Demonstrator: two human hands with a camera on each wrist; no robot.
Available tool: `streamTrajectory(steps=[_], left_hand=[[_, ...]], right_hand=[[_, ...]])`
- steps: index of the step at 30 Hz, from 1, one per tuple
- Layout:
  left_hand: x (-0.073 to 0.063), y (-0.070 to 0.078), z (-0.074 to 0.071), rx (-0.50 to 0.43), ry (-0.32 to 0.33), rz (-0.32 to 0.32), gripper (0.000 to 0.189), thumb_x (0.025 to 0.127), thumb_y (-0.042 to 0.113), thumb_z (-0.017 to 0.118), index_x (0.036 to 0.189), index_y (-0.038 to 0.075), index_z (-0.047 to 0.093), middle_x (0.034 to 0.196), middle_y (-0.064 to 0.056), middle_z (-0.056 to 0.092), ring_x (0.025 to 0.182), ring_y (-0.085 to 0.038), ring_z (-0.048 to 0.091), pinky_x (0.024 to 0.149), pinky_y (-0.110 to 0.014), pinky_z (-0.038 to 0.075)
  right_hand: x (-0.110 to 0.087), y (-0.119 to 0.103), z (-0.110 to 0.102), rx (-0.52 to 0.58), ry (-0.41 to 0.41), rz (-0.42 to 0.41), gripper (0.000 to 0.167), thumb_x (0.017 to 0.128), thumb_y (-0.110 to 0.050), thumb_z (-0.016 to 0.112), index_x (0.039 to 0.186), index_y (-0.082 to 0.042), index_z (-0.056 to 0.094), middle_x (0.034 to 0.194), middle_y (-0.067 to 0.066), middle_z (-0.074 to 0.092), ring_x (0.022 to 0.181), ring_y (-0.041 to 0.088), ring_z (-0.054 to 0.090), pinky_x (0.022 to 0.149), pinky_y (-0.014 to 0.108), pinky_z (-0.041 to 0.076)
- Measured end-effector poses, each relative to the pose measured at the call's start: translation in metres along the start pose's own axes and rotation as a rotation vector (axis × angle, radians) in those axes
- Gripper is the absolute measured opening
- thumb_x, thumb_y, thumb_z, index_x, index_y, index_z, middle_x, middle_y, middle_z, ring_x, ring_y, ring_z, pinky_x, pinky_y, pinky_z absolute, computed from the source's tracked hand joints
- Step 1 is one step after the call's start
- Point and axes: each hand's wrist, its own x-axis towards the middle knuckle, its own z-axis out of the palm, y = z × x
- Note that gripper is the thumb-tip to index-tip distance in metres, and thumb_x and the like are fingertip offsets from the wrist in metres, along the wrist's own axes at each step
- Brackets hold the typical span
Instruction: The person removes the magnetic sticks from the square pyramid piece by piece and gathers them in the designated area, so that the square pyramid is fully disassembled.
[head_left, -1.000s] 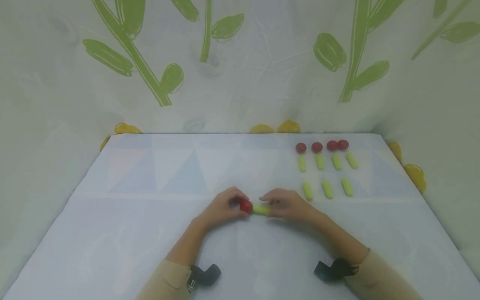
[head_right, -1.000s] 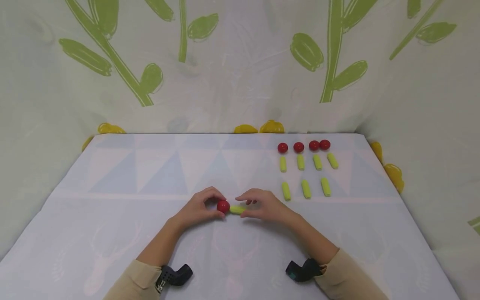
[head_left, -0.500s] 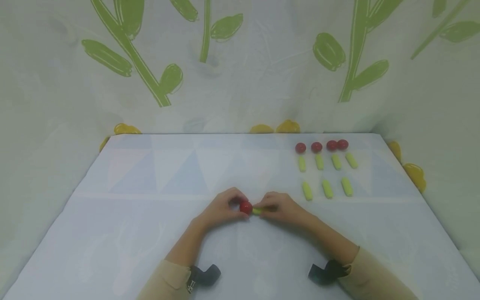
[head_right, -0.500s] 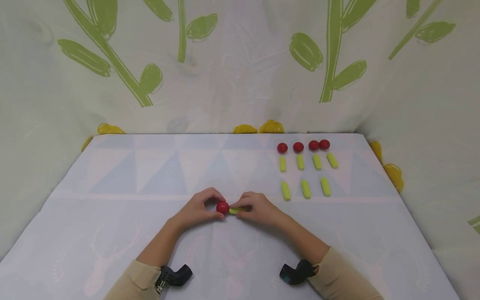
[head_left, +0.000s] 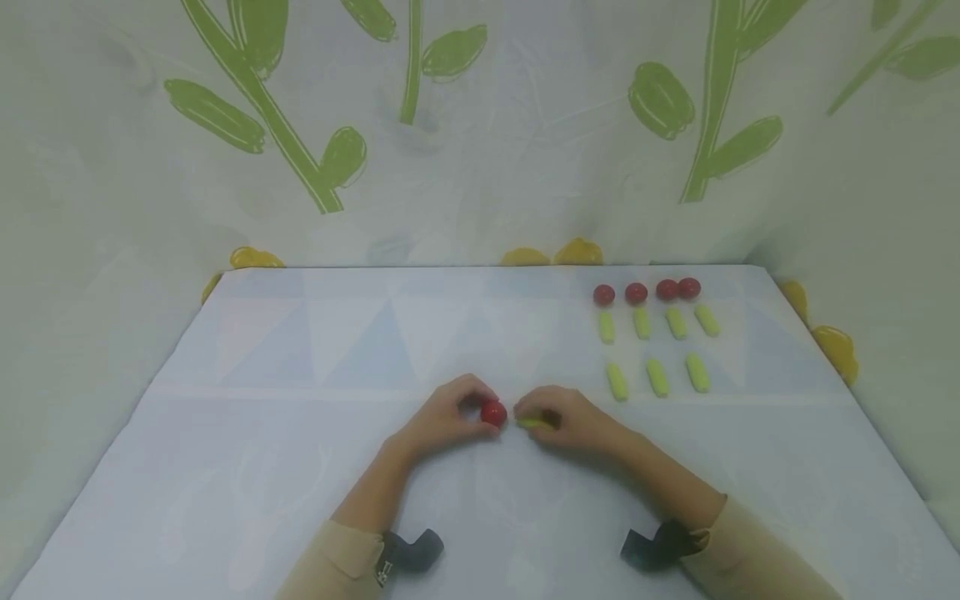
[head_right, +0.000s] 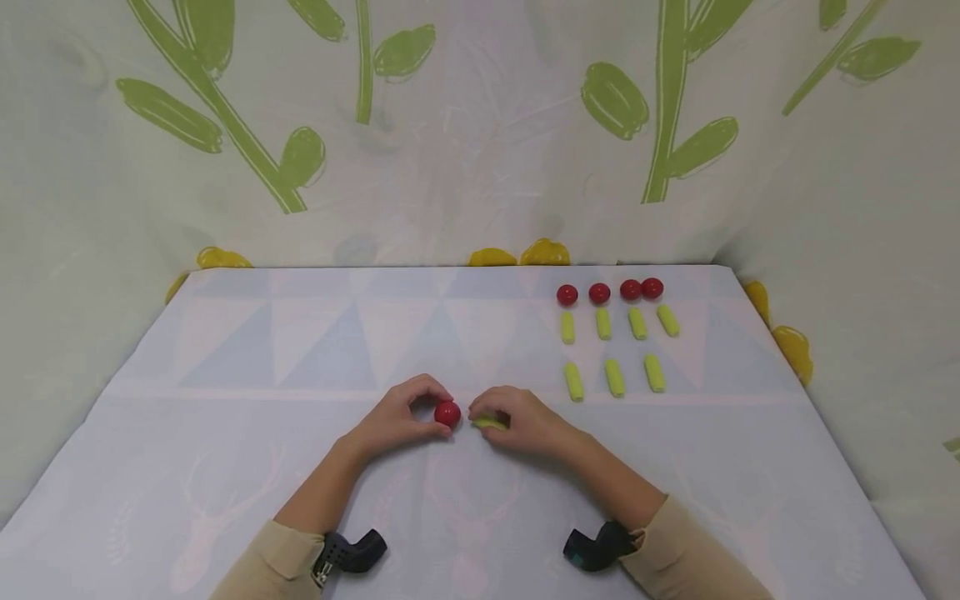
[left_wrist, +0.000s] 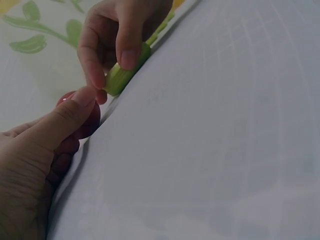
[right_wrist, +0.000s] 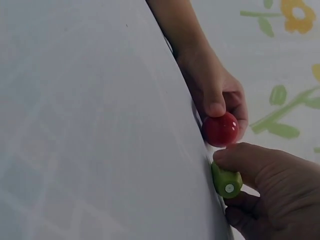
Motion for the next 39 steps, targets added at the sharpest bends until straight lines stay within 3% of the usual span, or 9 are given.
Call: streamTrajectory(steps=[7, 11, 18, 23, 29, 33, 39], left_hand=[[0.003, 0.001, 0.002, 0.009, 0.008, -0.028, 0.038, 0.073, 0.025, 0.081, 0.107, 0.025, 0.062, 0.102, 0.017, 0.059, 0.104, -0.003, 0.055, 0.094, -0.03, 0.047], [0.004, 0.0, 0.004, 0.007, 0.029, -0.005, 0.038, 0.076, 0.025, 0.079, 0.11, 0.023, 0.063, 0.104, 0.015, 0.06, 0.104, -0.005, 0.055, 0.092, -0.03, 0.048], [0.016, -0.001, 0.01, 0.057, 0.072, 0.075, 0.04, 0.08, 0.021, 0.075, 0.118, 0.015, 0.062, 0.109, 0.006, 0.061, 0.105, -0.01, 0.056, 0.091, -0.028, 0.048], [0.031, 0.005, 0.012, 0.079, 0.06, 0.01, 0.041, 0.082, 0.022, 0.073, 0.12, 0.016, 0.061, 0.109, 0.007, 0.06, 0.105, -0.01, 0.055, 0.089, -0.028, 0.049], [0.05, 0.005, 0.009, 0.03, 0.074, -0.064, 0.042, 0.082, 0.021, 0.074, 0.122, 0.018, 0.062, 0.114, 0.007, 0.061, 0.11, -0.01, 0.054, 0.092, -0.031, 0.048], [0.064, 0.003, 0.008, 0.001, 0.075, -0.131, 0.041, 0.083, 0.025, 0.073, 0.123, 0.021, 0.061, 0.117, 0.008, 0.061, 0.113, -0.01, 0.053, 0.094, -0.033, 0.047], [0.086, 0.001, 0.007, -0.037, 0.07, -0.186, 0.042, 0.084, 0.029, 0.072, 0.124, 0.021, 0.06, 0.121, 0.006, 0.061, 0.118, -0.014, 0.052, 0.099, -0.037, 0.045]], right_hand=[[-0.01, 0.0, -0.011, -0.022, -0.111, 0.097, 0.046, 0.078, -0.021, 0.077, 0.121, -0.023, 0.062, 0.124, -0.01, 0.06, 0.115, 0.01, 0.054, 0.098, 0.033, 0.046], [-0.015, 0.0, -0.015, -0.039, -0.139, 0.056, 0.049, 0.077, -0.022, 0.078, 0.123, -0.019, 0.061, 0.123, -0.006, 0.06, 0.107, 0.01, 0.056, 0.094, 0.03, 0.049], [-0.028, 0.011, -0.02, -0.03, -0.089, -0.002, 0.048, 0.075, -0.024, 0.08, 0.119, -0.018, 0.062, 0.114, -0.005, 0.062, 0.09, 0.006, 0.055, 0.081, 0.023, 0.051], [-0.041, 0.016, -0.03, 0.013, -0.047, 0.026, 0.052, 0.074, -0.027, 0.08, 0.121, -0.018, 0.061, 0.115, -0.006, 0.061, 0.089, 0.006, 0.055, 0.079, 0.022, 0.051], [-0.057, 0.016, -0.046, 0.028, 0.018, 0.086, 0.055, 0.075, -0.032, 0.08, 0.123, -0.017, 0.059, 0.105, -0.008, 0.062, 0.087, 0.009, 0.056, 0.078, 0.023, 0.051], [-0.068, 0.018, -0.054, 0.0, 0.09, 0.104, 0.057, 0.073, -0.03, 0.081, 0.123, -0.015, 0.059, 0.101, -0.009, 0.062, 0.087, 0.01, 0.055, 0.075, 0.024, 0.051], [-0.084, 0.025, -0.071, -0.053, 0.19, 0.148, 0.056, 0.071, -0.028, 0.083, 0.122, -0.017, 0.061, 0.109, -0.006, 0.064, 0.091, 0.008, 0.055, 0.074, 0.025, 0.052]])
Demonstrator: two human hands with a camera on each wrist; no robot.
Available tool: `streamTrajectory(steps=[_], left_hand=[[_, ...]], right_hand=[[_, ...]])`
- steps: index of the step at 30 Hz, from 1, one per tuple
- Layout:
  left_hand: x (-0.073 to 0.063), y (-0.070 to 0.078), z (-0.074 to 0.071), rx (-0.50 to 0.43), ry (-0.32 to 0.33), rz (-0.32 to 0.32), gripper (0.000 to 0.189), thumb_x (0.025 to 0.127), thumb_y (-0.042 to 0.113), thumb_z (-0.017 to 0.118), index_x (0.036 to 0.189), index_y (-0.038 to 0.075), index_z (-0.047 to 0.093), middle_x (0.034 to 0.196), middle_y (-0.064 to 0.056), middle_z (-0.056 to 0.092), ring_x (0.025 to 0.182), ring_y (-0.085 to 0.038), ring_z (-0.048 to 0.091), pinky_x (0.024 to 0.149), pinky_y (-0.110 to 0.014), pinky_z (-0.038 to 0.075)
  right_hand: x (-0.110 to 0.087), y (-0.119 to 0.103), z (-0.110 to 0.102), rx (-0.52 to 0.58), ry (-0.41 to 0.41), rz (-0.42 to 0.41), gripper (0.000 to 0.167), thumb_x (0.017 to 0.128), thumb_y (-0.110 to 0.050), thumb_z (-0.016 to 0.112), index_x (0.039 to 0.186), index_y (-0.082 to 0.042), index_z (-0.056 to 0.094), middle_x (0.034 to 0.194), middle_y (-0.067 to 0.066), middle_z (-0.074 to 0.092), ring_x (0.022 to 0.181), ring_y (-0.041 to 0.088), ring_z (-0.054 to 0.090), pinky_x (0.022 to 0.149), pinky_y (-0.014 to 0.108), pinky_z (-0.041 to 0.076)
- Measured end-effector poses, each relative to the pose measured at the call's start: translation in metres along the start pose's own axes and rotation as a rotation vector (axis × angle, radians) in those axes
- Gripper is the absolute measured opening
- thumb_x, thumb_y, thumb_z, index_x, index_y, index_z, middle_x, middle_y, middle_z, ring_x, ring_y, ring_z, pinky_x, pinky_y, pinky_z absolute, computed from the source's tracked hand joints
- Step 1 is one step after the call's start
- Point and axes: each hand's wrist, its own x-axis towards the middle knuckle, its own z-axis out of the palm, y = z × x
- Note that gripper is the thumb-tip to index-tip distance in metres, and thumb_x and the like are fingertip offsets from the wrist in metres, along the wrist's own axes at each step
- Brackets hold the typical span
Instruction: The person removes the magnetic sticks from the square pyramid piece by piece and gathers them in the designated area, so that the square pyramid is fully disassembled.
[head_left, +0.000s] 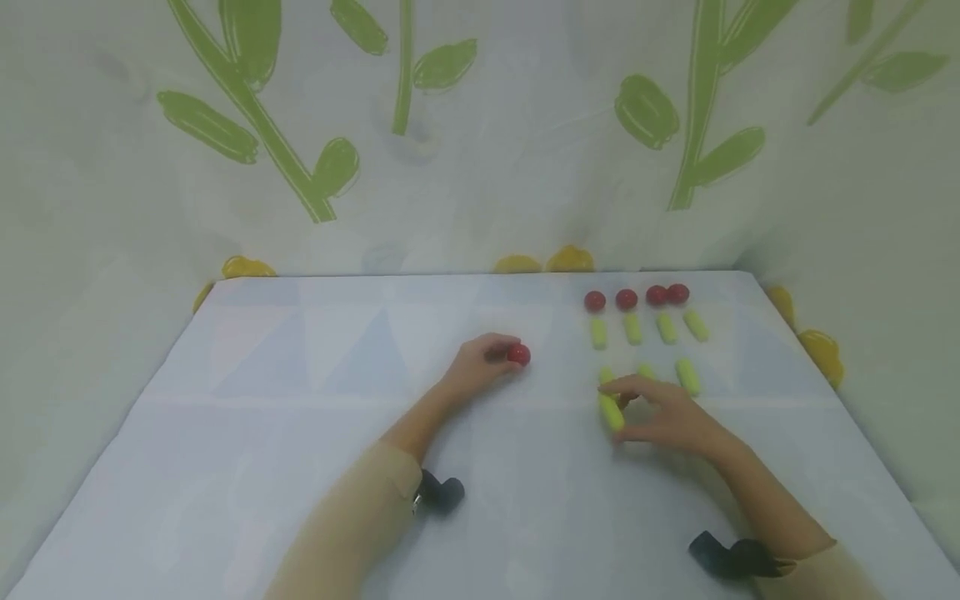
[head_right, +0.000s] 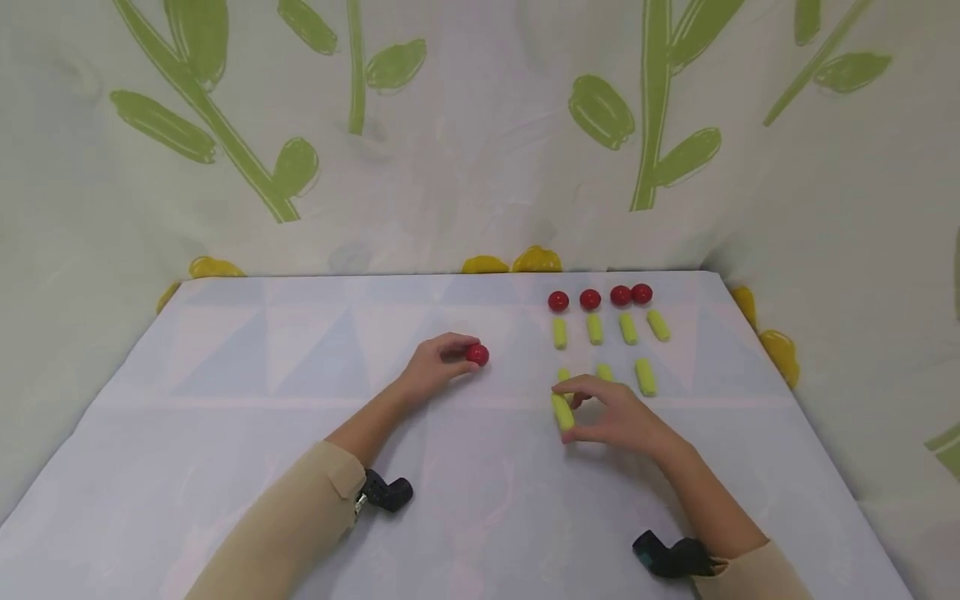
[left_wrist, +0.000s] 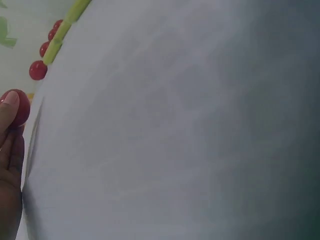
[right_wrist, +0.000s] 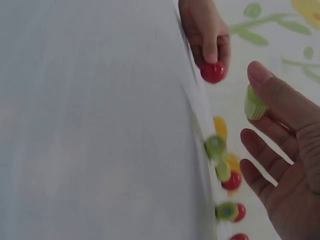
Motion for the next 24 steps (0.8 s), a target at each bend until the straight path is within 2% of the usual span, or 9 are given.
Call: streamTrajectory(steps=[3, 5, 7, 10, 13, 15, 18, 22, 24], left_hand=[[0.013, 0.003, 0.002, -0.002, 0.001, -0.01, 0.043, 0.085, 0.028, 0.07, 0.126, 0.021, 0.059, 0.123, 0.005, 0.06, 0.119, -0.014, 0.052, 0.1, -0.036, 0.044], [0.022, 0.005, 0.005, -0.005, 0.007, -0.003, 0.043, 0.085, 0.026, 0.071, 0.126, 0.018, 0.059, 0.124, 0.003, 0.061, 0.119, -0.015, 0.053, 0.1, -0.035, 0.044], [0.032, 0.007, 0.008, -0.02, 0.016, 0.008, 0.043, 0.085, 0.022, 0.071, 0.126, 0.015, 0.059, 0.124, 0.0, 0.061, 0.118, -0.016, 0.055, 0.101, -0.033, 0.044], [0.048, 0.01, 0.015, -0.037, 0.019, 0.03, 0.042, 0.086, 0.019, 0.07, 0.125, 0.01, 0.059, 0.124, -0.005, 0.062, 0.117, -0.018, 0.057, 0.101, -0.031, 0.044], [0.062, 0.015, 0.02, 0.0, 0.007, 0.026, 0.042, 0.087, 0.019, 0.069, 0.126, 0.009, 0.058, 0.126, -0.006, 0.061, 0.118, -0.019, 0.057, 0.101, -0.029, 0.043], [0.07, 0.019, 0.023, 0.038, 0.011, 0.016, 0.042, 0.088, 0.019, 0.067, 0.127, 0.008, 0.057, 0.128, -0.007, 0.059, 0.12, -0.02, 0.055, 0.103, -0.029, 0.042], [0.078, 0.025, 0.028, 0.059, 0.044, -0.004, 0.045, 0.089, 0.016, 0.066, 0.131, 0.009, 0.053, 0.132, -0.007, 0.057, 0.124, -0.02, 0.052, 0.105, -0.03, 0.039], [0.089, 0.026, 0.037, 0.044, 0.095, 0.041, 0.049, 0.09, 0.014, 0.064, 0.135, 0.007, 0.049, 0.133, -0.009, 0.055, 0.127, -0.021, 0.049, 0.108, -0.03, 0.036], [0.093, 0.024, 0.043, 0.045, 0.119, 0.053, 0.047, 0.09, 0.013, 0.064, 0.134, 0.006, 0.049, 0.132, -0.01, 0.056, 0.127, -0.021, 0.048, 0.108, -0.03, 0.035]], right_hand=[[-0.006, 0.01, -0.012, -0.047, 0.076, -0.033, 0.057, 0.068, -0.022, 0.085, 0.12, -0.015, 0.062, 0.111, -0.003, 0.065, 0.091, 0.007, 0.056, 0.076, 0.023, 0.05], [-0.01, 0.015, -0.02, -0.071, 0.119, -0.022, 0.057, 0.067, -0.019, 0.085, 0.119, -0.014, 0.063, 0.112, -0.002, 0.065, 0.091, 0.004, 0.057, 0.079, 0.02, 0.048], [-0.015, 0.02, -0.029, -0.081, 0.142, 0.027, 0.056, 0.068, -0.019, 0.084, 0.12, -0.014, 0.063, 0.114, -0.004, 0.065, 0.092, 0.002, 0.057, 0.081, 0.018, 0.045], [-0.023, 0.026, -0.043, -0.09, 0.164, 0.145, 0.054, 0.073, -0.023, 0.082, 0.122, -0.016, 0.062, 0.116, -0.015, 0.061, 0.095, -0.005, 0.053, 0.08, 0.016, 0.044], [-0.032, 0.036, -0.055, -0.099, 0.195, 0.243, 0.053, 0.077, -0.027, 0.079, 0.125, -0.015, 0.06, 0.114, -0.028, 0.053, 0.096, -0.012, 0.048, 0.078, 0.015, 0.044], [-0.037, 0.044, -0.06, -0.095, 0.216, 0.296, 0.054, 0.078, -0.028, 0.078, 0.127, -0.015, 0.058, 0.112, -0.031, 0.051, 0.096, -0.012, 0.046, 0.077, 0.014, 0.044], [-0.044, 0.058, -0.067, -0.08, 0.24, 0.36, 0.057, 0.079, -0.031, 0.077, 0.129, -0.012, 0.056, 0.109, -0.025, 0.052, 0.099, -0.004, 0.048, 0.076, 0.014, 0.043], [-0.053, 0.074, -0.072, -0.101, 0.252, 0.429, 0.058, 0.08, -0.036, 0.074, 0.13, -0.012, 0.055, 0.109, -0.02, 0.053, 0.101, -0.002, 0.045, 0.077, 0.013, 0.039], [-0.056, 0.081, -0.074, -0.102, 0.249, 0.44, 0.059, 0.081, -0.036, 0.074, 0.131, -0.01, 0.054, 0.115, -0.014, 0.055, 0.107, 0.0, 0.045, 0.088, 0.023, 0.042]])
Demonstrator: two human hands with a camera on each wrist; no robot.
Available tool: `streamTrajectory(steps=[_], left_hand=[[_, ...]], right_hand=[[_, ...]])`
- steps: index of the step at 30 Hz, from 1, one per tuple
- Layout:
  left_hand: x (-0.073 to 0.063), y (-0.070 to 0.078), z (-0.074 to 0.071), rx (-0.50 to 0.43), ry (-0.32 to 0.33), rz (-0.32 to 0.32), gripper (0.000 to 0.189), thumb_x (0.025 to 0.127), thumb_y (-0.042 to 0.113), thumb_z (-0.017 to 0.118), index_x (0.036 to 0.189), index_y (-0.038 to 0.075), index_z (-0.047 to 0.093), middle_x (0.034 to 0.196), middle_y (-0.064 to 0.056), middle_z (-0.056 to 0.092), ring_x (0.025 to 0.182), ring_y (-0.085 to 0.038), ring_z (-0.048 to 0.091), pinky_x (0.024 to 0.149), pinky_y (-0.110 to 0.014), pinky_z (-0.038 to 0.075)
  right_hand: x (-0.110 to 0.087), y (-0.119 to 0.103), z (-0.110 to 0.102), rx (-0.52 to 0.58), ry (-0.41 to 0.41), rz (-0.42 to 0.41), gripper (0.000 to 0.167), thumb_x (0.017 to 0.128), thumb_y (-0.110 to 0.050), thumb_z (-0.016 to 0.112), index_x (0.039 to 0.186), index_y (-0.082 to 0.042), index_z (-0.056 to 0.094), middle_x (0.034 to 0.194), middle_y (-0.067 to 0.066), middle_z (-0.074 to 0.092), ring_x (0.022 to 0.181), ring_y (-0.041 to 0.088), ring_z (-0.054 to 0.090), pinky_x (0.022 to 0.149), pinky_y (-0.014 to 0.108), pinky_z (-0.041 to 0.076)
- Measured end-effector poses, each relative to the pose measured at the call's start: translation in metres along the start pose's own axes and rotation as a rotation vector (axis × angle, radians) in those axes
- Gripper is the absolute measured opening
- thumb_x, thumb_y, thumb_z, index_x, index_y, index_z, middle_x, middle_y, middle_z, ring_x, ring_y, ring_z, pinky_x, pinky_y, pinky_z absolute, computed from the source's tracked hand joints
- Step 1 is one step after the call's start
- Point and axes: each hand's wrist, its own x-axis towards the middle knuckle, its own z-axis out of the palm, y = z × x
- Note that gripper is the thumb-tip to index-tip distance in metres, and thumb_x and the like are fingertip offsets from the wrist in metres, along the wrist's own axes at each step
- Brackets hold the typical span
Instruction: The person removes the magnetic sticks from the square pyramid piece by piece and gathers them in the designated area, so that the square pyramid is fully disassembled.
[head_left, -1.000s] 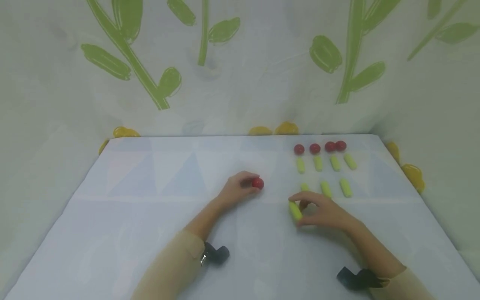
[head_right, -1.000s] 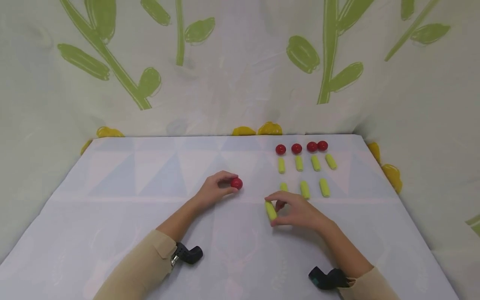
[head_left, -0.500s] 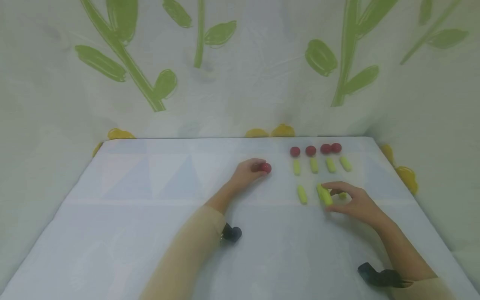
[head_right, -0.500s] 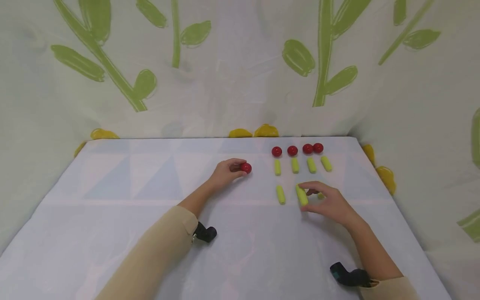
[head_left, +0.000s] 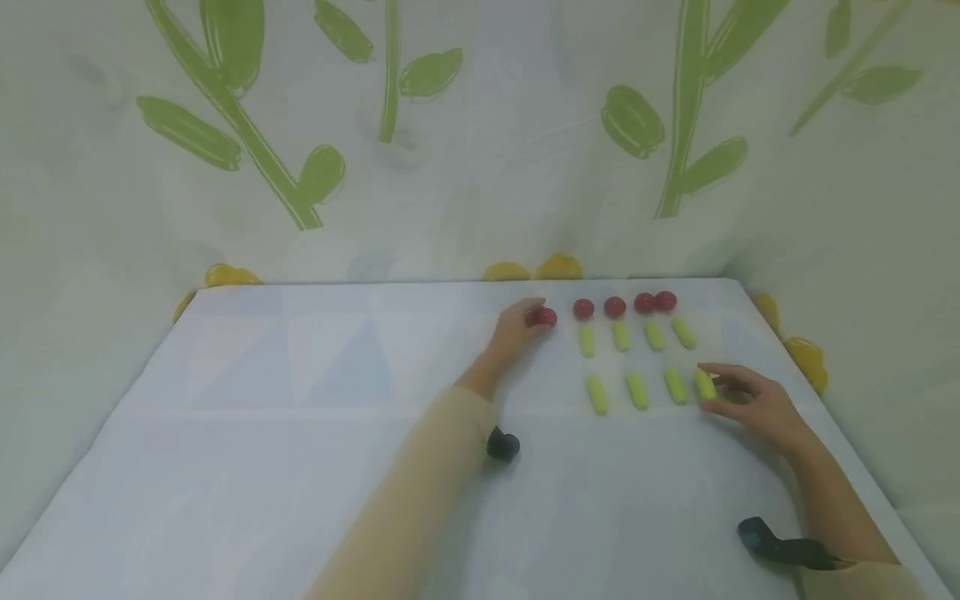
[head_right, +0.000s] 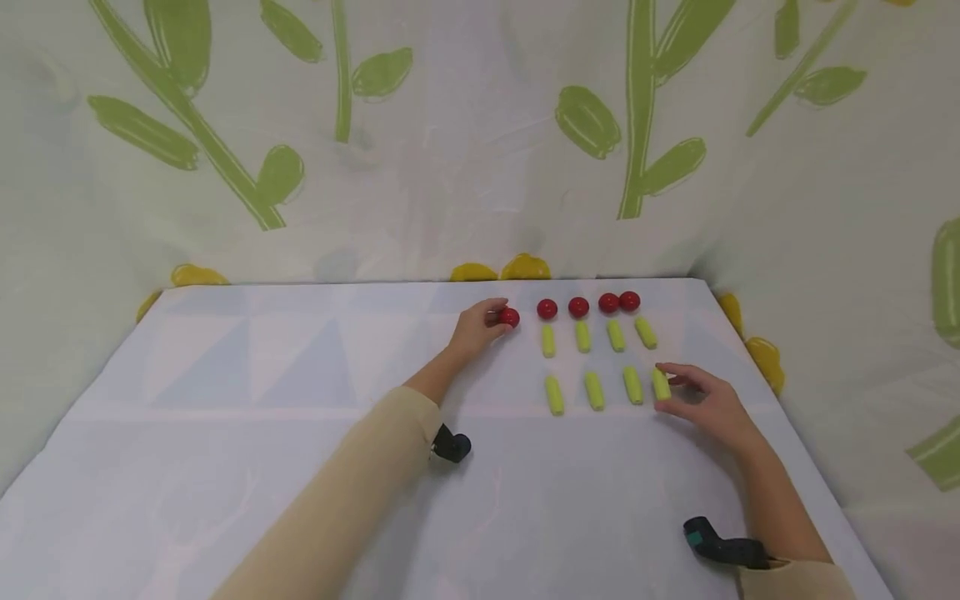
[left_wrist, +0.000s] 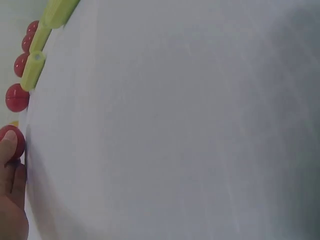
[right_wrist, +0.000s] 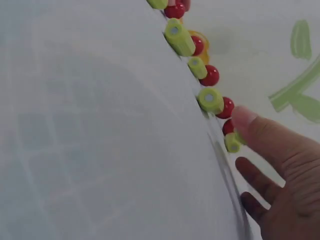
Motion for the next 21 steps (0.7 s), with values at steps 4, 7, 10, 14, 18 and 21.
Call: streamTrajectory(steps=[4, 7, 10, 14, 18, 21], left_hand=[[0.003, 0.003, 0.01, 0.002, 0.056, -0.039, 0.043, 0.089, 0.013, 0.065, 0.13, 0.007, 0.054, 0.131, -0.008, 0.057, 0.127, -0.021, 0.048, 0.108, -0.031, 0.036], [0.005, 0.005, 0.017, 0.01, 0.104, -0.082, 0.04, 0.09, 0.015, 0.064, 0.129, 0.01, 0.055, 0.131, -0.006, 0.057, 0.127, -0.019, 0.047, 0.108, -0.031, 0.036], [0.004, 0.007, 0.022, 0.033, 0.139, -0.1, 0.039, 0.09, 0.016, 0.063, 0.128, 0.011, 0.056, 0.131, -0.006, 0.057, 0.126, -0.019, 0.048, 0.107, -0.031, 0.036], [0.002, 0.015, 0.026, 0.076, 0.156, -0.111, 0.038, 0.09, 0.015, 0.063, 0.127, 0.01, 0.056, 0.129, -0.007, 0.058, 0.124, -0.02, 0.051, 0.106, -0.031, 0.037], [0.0, 0.022, 0.025, 0.09, 0.166, -0.119, 0.039, 0.09, 0.013, 0.062, 0.128, 0.009, 0.055, 0.13, -0.008, 0.057, 0.124, -0.02, 0.05, 0.107, -0.031, 0.036], [-0.001, 0.022, 0.023, 0.081, 0.168, -0.124, 0.041, 0.091, 0.012, 0.062, 0.13, 0.008, 0.052, 0.132, -0.009, 0.056, 0.126, -0.021, 0.049, 0.108, -0.031, 0.035]], right_hand=[[0.001, 0.01, -0.001, 0.068, -0.029, 0.052, 0.066, 0.081, -0.04, 0.073, 0.134, -0.008, 0.051, 0.132, 0.003, 0.053, 0.131, 0.015, 0.037, 0.107, 0.054, 0.03], [0.003, 0.013, -0.001, 0.11, -0.045, 0.099, 0.07, 0.081, -0.043, 0.071, 0.136, -0.007, 0.047, 0.137, 0.016, 0.046, 0.135, 0.039, 0.029, 0.104, 0.065, 0.024], [0.005, 0.014, 0.001, 0.094, -0.044, 0.116, 0.07, 0.082, -0.042, 0.071, 0.137, -0.005, 0.046, 0.135, 0.024, 0.045, 0.127, 0.043, 0.035, 0.1, 0.064, 0.029], [0.01, 0.016, 0.0, 0.029, -0.059, 0.125, 0.071, 0.083, -0.044, 0.069, 0.138, -0.005, 0.046, 0.124, 0.022, 0.05, 0.111, 0.033, 0.042, 0.09, 0.05, 0.039], [0.013, 0.017, -0.003, 0.003, -0.087, 0.135, 0.074, 0.082, -0.045, 0.069, 0.139, -0.005, 0.044, 0.116, 0.018, 0.051, 0.103, 0.026, 0.041, 0.081, 0.034, 0.037], [0.014, 0.016, -0.003, -0.006, -0.085, 0.11, 0.071, 0.082, -0.042, 0.071, 0.137, -0.004, 0.046, 0.114, 0.016, 0.052, 0.098, 0.02, 0.041, 0.077, 0.025, 0.036]])
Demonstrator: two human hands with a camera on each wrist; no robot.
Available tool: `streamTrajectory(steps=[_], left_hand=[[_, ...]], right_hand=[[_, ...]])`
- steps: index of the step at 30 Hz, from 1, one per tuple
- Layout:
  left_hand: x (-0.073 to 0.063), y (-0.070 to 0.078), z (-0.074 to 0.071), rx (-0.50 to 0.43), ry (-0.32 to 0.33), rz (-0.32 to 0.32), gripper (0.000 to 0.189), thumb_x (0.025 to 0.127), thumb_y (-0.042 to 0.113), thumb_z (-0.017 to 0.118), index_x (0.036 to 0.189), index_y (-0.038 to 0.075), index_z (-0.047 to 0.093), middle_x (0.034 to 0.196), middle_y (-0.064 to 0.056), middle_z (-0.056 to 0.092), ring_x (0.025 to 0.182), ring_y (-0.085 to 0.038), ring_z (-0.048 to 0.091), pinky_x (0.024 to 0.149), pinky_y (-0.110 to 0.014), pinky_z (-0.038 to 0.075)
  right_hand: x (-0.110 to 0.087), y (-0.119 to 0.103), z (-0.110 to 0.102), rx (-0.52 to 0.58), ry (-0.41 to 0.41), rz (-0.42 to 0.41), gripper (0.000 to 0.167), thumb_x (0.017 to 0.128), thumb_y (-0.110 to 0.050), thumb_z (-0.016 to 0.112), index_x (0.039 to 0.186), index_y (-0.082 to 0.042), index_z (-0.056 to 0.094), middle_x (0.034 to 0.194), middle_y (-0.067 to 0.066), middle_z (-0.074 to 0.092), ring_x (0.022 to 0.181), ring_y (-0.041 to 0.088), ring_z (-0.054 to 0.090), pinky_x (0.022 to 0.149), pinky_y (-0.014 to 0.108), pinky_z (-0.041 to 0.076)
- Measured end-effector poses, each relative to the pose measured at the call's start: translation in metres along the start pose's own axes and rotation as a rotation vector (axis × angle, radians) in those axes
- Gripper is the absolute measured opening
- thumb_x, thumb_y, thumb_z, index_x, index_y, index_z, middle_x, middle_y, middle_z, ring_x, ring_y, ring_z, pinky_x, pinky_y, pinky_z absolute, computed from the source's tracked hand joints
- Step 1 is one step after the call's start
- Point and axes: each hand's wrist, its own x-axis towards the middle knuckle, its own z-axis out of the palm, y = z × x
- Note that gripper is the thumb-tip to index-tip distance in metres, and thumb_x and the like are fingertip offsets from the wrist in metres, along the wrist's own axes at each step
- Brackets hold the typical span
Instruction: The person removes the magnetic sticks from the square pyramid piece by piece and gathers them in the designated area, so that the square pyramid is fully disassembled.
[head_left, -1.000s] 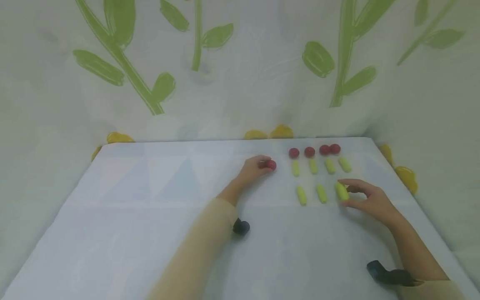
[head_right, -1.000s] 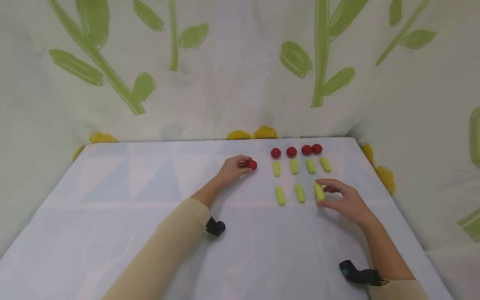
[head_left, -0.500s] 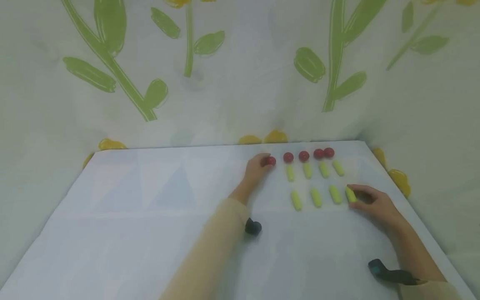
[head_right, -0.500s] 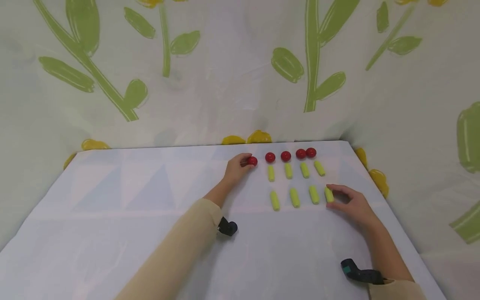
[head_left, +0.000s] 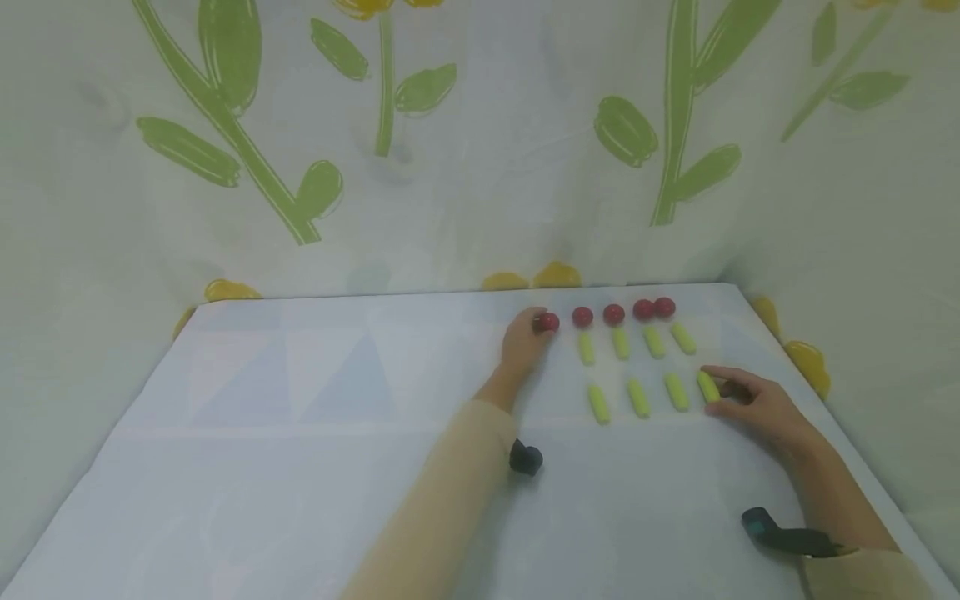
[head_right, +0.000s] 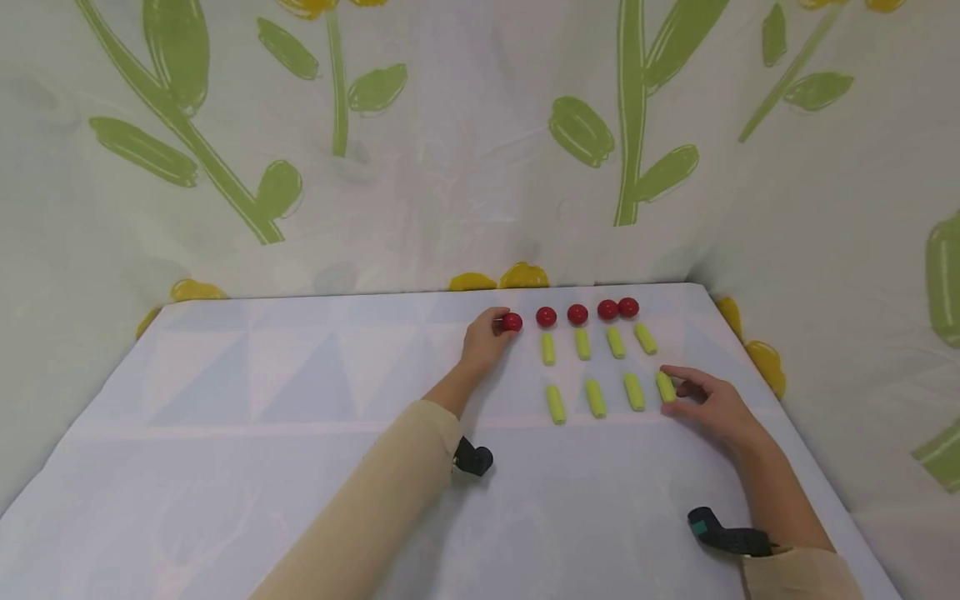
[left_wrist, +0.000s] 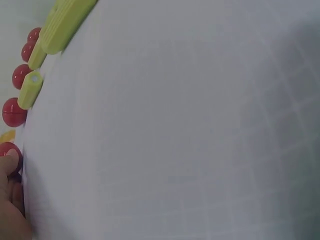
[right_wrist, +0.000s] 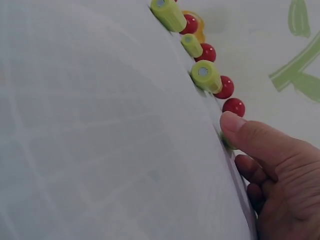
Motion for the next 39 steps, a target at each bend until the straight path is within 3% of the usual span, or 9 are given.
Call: streamTrajectory(steps=[7, 23, 30, 35, 37, 39], left_hand=[[0.002, -0.006, 0.001, -0.015, -0.003, 0.006, 0.05, 0.088, 0.01, 0.064, 0.136, 0.006, 0.046, 0.132, -0.011, 0.055, 0.123, -0.022, 0.052, 0.106, -0.032, 0.038], [0.005, 0.002, -0.001, 0.043, -0.01, -0.028, 0.038, 0.09, 0.022, 0.064, 0.126, 0.012, 0.058, 0.125, -0.005, 0.062, 0.119, -0.019, 0.055, 0.104, -0.031, 0.04], [0.002, 0.002, -0.004, 0.025, -0.009, -0.049, 0.037, 0.091, 0.02, 0.063, 0.127, 0.011, 0.058, 0.125, -0.006, 0.061, 0.12, -0.019, 0.054, 0.104, -0.031, 0.04], [-0.002, 0.0, -0.012, -0.011, -0.035, -0.08, 0.041, 0.09, 0.022, 0.063, 0.13, 0.011, 0.055, 0.127, -0.007, 0.06, 0.12, -0.02, 0.054, 0.104, -0.033, 0.041], [-0.005, -0.002, -0.019, -0.022, -0.048, -0.094, 0.044, 0.09, 0.024, 0.064, 0.131, 0.012, 0.054, 0.128, -0.006, 0.059, 0.119, -0.02, 0.054, 0.103, -0.034, 0.042], [-0.007, -0.004, -0.025, -0.032, -0.051, -0.097, 0.046, 0.089, 0.028, 0.065, 0.132, 0.014, 0.054, 0.129, -0.005, 0.059, 0.119, -0.019, 0.055, 0.101, -0.033, 0.043]], right_hand=[[0.0, 0.0, -0.001, -0.03, 0.034, -0.07, 0.065, 0.081, -0.032, 0.074, 0.134, -0.002, 0.05, 0.109, 0.014, 0.055, 0.087, 0.004, 0.04, 0.071, 0.018, 0.033], [-0.003, -0.006, 0.003, -0.014, 0.038, -0.034, 0.066, 0.083, -0.034, 0.072, 0.135, -0.002, 0.048, 0.113, 0.018, 0.055, 0.094, 0.013, 0.042, 0.075, 0.02, 0.035], [-0.005, -0.006, 0.006, 0.01, 0.048, -0.029, 0.068, 0.082, -0.037, 0.072, 0.136, -0.002, 0.047, 0.115, 0.019, 0.054, 0.099, 0.019, 0.043, 0.084, 0.034, 0.039], [-0.009, -0.006, 0.006, 0.012, 0.063, -0.026, 0.071, 0.083, -0.041, 0.07, 0.139, -0.007, 0.044, 0.124, 0.02, 0.053, 0.105, 0.019, 0.045, 0.083, 0.025, 0.04], [-0.011, -0.009, 0.006, 0.03, 0.065, -0.047, 0.071, 0.085, -0.039, 0.069, 0.141, -0.006, 0.041, 0.129, 0.024, 0.049, 0.114, 0.028, 0.045, 0.091, 0.035, 0.042], [-0.014, -0.014, 0.004, 0.058, 0.062, -0.063, 0.07, 0.088, -0.037, 0.066, 0.143, -0.007, 0.037, 0.136, 0.027, 0.044, 0.122, 0.041, 0.039, 0.096, 0.053, 0.039]])
